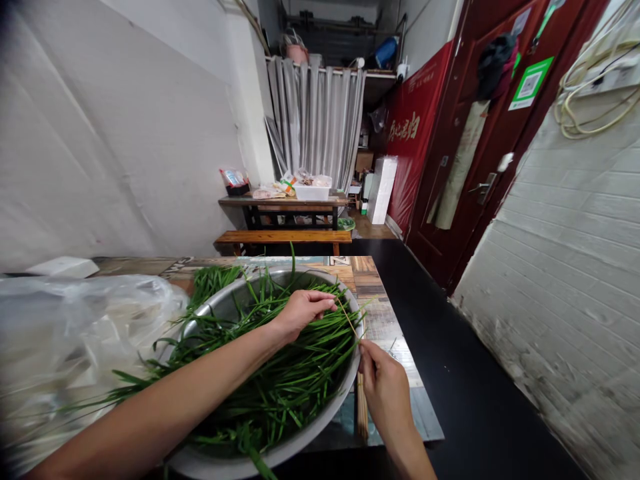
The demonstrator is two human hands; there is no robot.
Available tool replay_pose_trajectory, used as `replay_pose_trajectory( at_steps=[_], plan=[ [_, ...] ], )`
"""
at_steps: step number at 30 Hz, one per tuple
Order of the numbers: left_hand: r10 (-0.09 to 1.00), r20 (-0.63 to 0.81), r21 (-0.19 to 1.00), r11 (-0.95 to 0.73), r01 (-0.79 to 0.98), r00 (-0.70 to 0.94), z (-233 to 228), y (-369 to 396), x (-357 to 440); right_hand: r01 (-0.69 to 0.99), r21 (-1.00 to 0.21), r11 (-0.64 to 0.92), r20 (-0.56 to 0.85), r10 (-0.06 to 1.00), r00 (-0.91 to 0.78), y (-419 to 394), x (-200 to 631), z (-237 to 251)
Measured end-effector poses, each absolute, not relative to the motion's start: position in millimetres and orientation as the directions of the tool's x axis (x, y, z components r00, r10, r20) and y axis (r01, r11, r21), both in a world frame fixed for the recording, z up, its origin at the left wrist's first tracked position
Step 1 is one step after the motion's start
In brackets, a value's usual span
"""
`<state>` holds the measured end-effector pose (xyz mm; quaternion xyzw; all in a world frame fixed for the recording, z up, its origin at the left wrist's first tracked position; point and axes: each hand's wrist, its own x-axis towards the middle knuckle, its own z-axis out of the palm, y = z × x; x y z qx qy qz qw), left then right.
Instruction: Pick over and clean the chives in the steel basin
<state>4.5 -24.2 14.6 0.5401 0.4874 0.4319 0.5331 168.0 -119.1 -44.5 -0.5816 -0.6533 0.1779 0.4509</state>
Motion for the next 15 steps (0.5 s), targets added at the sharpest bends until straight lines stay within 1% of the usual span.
replay_pose_trajectory(
  at_steps=[4, 15],
  plan=[
    [0.991, -0.039, 0.999, 0.035, 0.035, 0.127, 13.1, -24.8, 6.0, 0.608, -0.752, 0.254, 0.377, 0.923, 0.081, -118.4, 168.4, -45.3],
    [0.99, -0.081, 0.997, 0.079, 0.017, 0.112, 13.6, -27.8, 8.5, 0.645, -0.715, 0.269, 0.41, 0.909, 0.075, -120.3, 168.2, -45.6]
  ],
)
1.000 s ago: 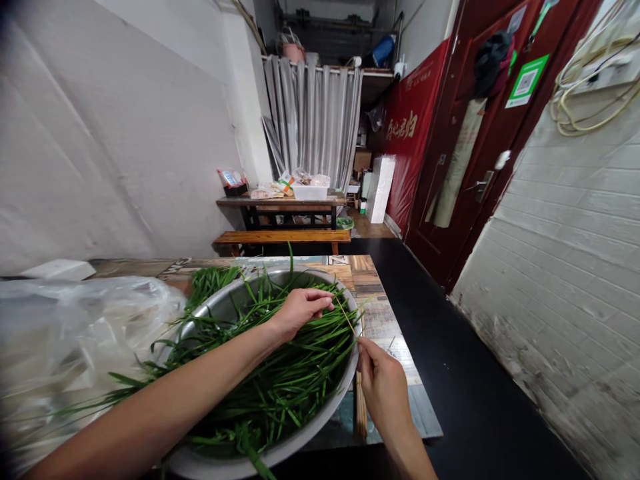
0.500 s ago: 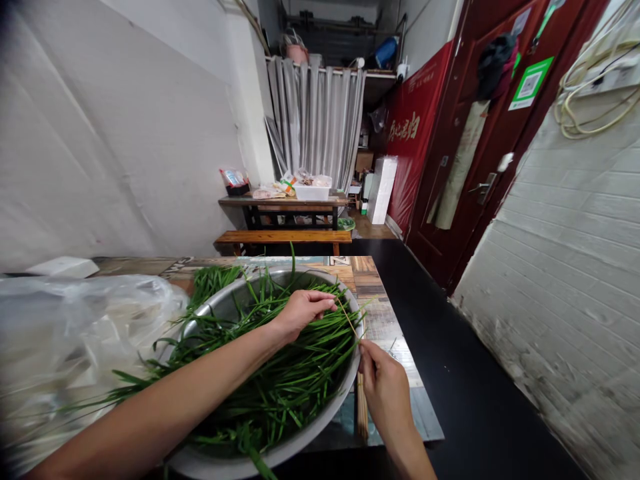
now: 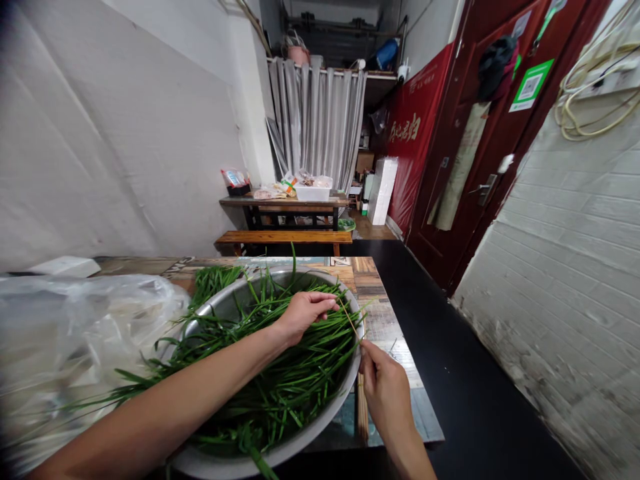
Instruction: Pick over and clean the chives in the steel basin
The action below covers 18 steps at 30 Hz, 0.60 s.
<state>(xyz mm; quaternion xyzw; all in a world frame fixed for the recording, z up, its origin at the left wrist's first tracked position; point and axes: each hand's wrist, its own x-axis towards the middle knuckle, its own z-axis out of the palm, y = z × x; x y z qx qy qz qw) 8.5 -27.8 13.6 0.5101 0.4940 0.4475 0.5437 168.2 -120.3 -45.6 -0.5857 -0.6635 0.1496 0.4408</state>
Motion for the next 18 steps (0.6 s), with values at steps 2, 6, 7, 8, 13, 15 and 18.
replay_pose_trajectory(
  at_steps=[2, 6, 7, 8, 13, 15, 18],
  plan=[
    [0.99, -0.087, 0.996, 0.085, 0.016, 0.115, 13.9, -28.1, 8.8, 0.655, -0.706, 0.267, 0.415, 0.906, 0.078, -120.3, 168.3, -46.0],
    [0.99, -0.069, 0.998, 0.068, 0.012, 0.121, 10.9, -27.6, 8.8, 0.652, -0.707, 0.273, 0.417, 0.906, 0.073, -119.9, 169.0, -46.5],
    [0.991, -0.056, 0.998, 0.055, 0.014, 0.123, 9.5, -27.4, 8.8, 0.649, -0.71, 0.273, 0.414, 0.907, 0.072, -119.9, 169.1, -46.4],
    [0.991, -0.041, 0.999, 0.039, 0.02, 0.124, 8.0, -27.4, 8.9, 0.644, -0.715, 0.27, 0.409, 0.91, 0.073, -119.9, 169.0, -46.3],
    [0.993, 0.016, 0.997, -0.025, 0.077, 0.12, 4.0, -27.6, 9.5, 0.596, -0.76, 0.261, 0.379, 0.922, 0.079, -120.5, 168.3, -45.8],
    [0.993, 0.032, 0.995, -0.042, 0.09, 0.113, 3.8, -27.5, 9.4, 0.58, -0.769, 0.27, 0.383, 0.921, 0.079, -120.3, 168.3, -45.9],
    [0.99, 0.066, 0.988, -0.083, 0.13, 0.127, 1.4, -30.1, 10.2, 0.568, -0.775, 0.277, 0.393, 0.915, 0.091, -118.9, 168.1, -45.6]
  ],
)
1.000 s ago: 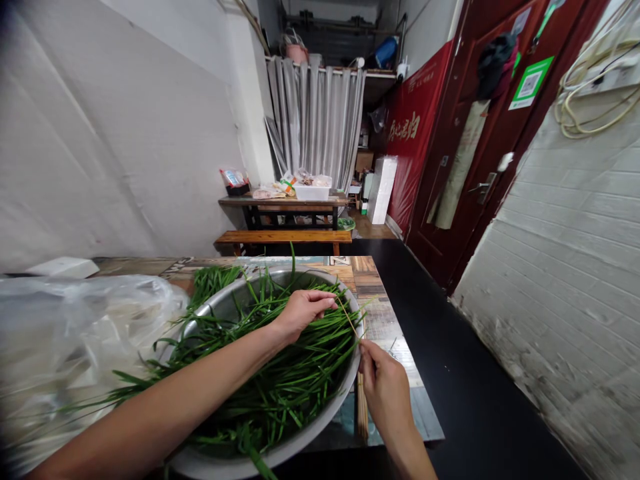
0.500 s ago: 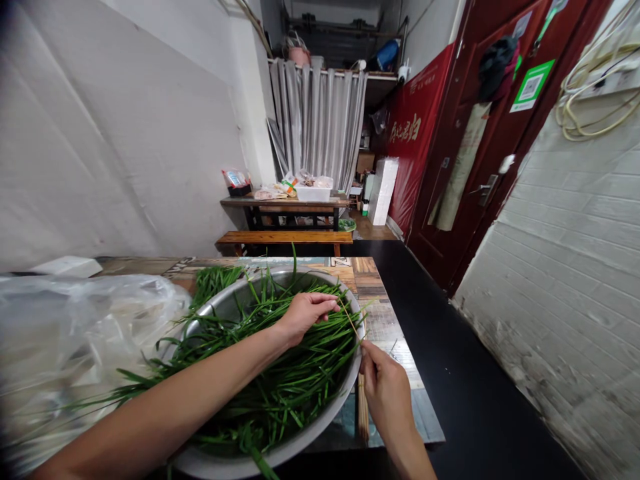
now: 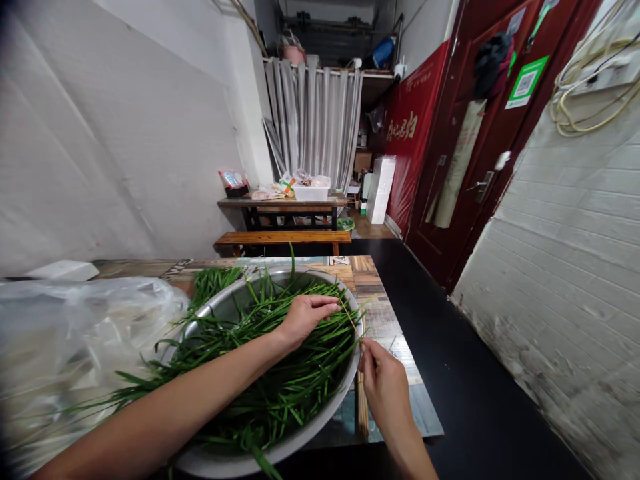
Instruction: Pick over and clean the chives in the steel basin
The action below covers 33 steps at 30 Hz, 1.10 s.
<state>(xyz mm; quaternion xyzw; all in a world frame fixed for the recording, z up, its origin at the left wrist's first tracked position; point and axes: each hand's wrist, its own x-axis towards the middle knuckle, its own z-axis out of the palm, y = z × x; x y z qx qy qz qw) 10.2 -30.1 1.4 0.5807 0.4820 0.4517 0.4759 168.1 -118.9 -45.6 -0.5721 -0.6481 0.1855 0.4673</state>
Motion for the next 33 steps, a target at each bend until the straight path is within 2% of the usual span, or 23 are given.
replay_pose_trajectory(
  at_steps=[6, 8, 11, 14, 18, 21, 25, 29, 33],
  plan=[
    [0.907, 0.051, 0.963, -0.156, 0.22, 0.419, -10.3, -57.8, 20.3, 0.515, -0.812, 0.273, 0.39, 0.911, 0.133, -116.5, 166.5, -39.0],
    [0.884, 0.055, 0.962, -0.172, 0.214, 0.464, -9.1, -64.3, 22.9, 0.498, -0.824, 0.272, 0.385, 0.912, 0.14, -117.2, 166.7, -36.6],
    [0.904, 0.066, 0.946, -0.191, 0.261, 0.421, 0.6, -57.0, 18.8, 0.495, -0.822, 0.281, 0.396, 0.907, 0.143, -119.1, 168.2, -35.0],
    [0.934, 0.119, 0.872, -0.26, 0.414, 0.337, 11.7, -31.7, 5.6, 0.482, -0.825, 0.297, 0.403, 0.906, 0.133, -120.1, 169.7, -36.3],
    [0.937, 0.209, 0.585, -0.35, 0.732, 0.281, 12.0, 1.3, -11.9, 0.478, -0.826, 0.297, 0.4, 0.908, 0.127, -118.5, 170.4, -41.3],
    [0.929, 0.211, 0.425, -0.368, 0.827, 0.305, 3.4, 12.5, -17.8, 0.457, -0.843, 0.284, 0.387, 0.91, 0.147, -116.9, 170.5, -44.9],
    [0.929, 0.221, 0.4, -0.363, 0.841, 0.296, -6.3, 18.1, -21.5, 0.383, -0.883, 0.273, 0.365, 0.911, 0.192, -115.1, 170.2, -45.2],
    [0.934, 0.204, 0.372, -0.352, 0.859, 0.295, -7.9, 21.8, -23.3, 0.357, -0.897, 0.26, 0.329, 0.933, 0.145, -111.3, 169.3, -43.6],
    [0.9, 0.281, 0.373, -0.422, 0.826, 0.333, -5.2, 18.0, -21.6, 0.353, -0.903, 0.243, 0.308, 0.941, 0.139, -108.6, 169.4, -45.8]
  ],
)
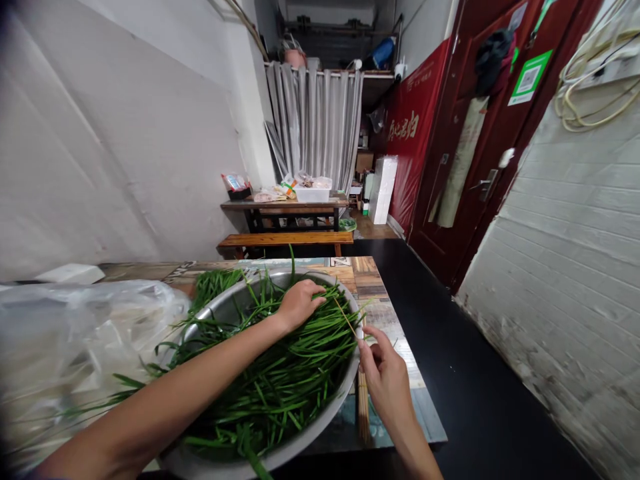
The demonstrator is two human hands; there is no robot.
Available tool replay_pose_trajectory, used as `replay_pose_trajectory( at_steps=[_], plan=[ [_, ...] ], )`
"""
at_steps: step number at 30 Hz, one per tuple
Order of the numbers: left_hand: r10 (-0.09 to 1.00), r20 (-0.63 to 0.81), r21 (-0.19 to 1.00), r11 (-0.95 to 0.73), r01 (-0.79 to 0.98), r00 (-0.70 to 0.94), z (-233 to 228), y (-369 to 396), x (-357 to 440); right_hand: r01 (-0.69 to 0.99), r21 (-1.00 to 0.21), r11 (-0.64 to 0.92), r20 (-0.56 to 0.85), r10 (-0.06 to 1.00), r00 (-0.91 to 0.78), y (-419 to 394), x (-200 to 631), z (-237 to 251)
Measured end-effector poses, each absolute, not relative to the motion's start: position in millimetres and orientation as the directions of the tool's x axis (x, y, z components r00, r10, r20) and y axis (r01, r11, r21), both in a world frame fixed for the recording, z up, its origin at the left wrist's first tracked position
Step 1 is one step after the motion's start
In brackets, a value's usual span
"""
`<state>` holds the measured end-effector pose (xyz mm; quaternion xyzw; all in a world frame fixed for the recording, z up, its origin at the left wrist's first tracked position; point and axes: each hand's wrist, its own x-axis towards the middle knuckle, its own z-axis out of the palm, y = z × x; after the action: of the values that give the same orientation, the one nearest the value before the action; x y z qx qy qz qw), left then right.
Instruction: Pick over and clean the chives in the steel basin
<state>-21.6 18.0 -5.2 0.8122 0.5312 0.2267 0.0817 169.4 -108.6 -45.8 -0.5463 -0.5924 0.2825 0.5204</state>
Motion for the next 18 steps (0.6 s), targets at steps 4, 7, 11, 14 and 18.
replay_pose_trajectory(
  at_steps=[4, 7, 11, 14, 18],
  plan=[
    [0.851, 0.203, 0.347, -0.526, 0.777, 0.485, -6.1, 11.1, -21.1, 0.417, -0.875, 0.245, 0.332, 0.931, 0.15, -109.9, 170.5, -47.1],
    [0.853, 0.172, 0.361, -0.52, 0.774, 0.493, -9.2, 9.9, -21.8, 0.469, -0.848, 0.245, 0.332, 0.937, 0.111, -111.8, 170.6, -45.6],
    [0.851, 0.166, 0.354, -0.522, 0.776, 0.498, -8.2, 11.1, -22.6, 0.521, -0.818, 0.244, 0.333, 0.939, 0.083, -113.6, 168.7, -42.8],
    [0.871, 0.191, 0.406, -0.49, 0.771, 0.453, -2.3, 10.4, -23.2, 0.562, -0.79, 0.243, 0.351, 0.932, 0.089, -114.8, 166.8, -41.0],
    [0.934, 0.131, 0.707, -0.323, 0.629, 0.333, 6.4, 4.3, -21.9, 0.641, -0.738, 0.213, 0.36, 0.927, 0.105, -115.6, 165.2, -38.9]
  ],
)
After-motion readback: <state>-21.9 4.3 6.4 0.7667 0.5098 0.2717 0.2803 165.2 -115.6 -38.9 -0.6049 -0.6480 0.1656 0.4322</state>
